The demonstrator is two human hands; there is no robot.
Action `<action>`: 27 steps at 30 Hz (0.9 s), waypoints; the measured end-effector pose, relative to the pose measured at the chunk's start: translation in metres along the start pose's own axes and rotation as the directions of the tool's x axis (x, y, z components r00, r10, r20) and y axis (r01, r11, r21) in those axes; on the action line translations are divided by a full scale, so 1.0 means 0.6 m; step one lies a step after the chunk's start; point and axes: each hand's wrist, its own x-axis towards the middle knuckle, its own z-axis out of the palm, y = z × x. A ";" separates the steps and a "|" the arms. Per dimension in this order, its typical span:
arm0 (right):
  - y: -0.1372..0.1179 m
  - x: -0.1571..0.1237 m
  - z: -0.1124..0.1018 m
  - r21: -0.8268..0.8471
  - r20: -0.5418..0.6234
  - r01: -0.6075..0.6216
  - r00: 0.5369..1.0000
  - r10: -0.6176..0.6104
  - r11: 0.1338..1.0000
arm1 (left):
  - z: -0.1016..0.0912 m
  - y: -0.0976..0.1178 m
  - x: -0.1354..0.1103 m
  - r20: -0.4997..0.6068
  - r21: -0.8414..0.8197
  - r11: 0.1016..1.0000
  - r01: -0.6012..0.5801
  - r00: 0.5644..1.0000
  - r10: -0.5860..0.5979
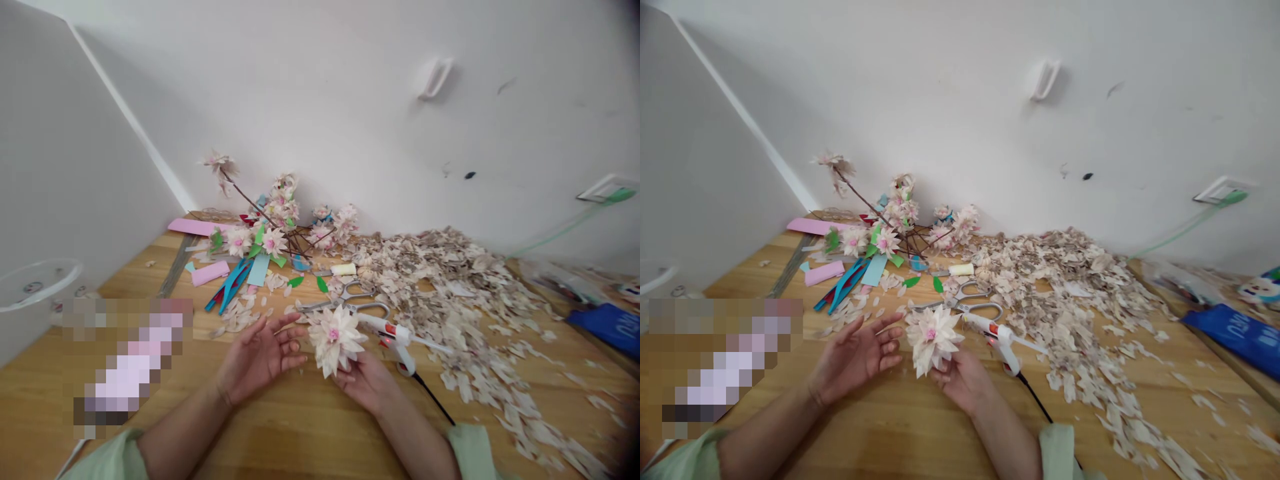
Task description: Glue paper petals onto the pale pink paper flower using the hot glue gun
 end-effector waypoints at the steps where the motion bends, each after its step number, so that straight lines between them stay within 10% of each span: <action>1: 0.000 0.000 -0.001 0.002 0.001 0.001 1.000 -0.001 1.000 | -0.001 0.000 0.000 -0.018 0.004 1.000 -0.012 1.000 0.012; 12: 0.011 0.002 0.009 -0.007 -0.031 -0.040 0.999 0.040 0.999 | 0.003 -0.033 0.008 -0.135 0.332 0.932 -0.149 0.970 0.203; 27: 0.008 0.008 0.009 -0.039 -0.071 -0.006 0.997 0.004 0.999 | 0.027 -0.023 0.007 -0.534 0.382 0.924 0.036 0.824 0.189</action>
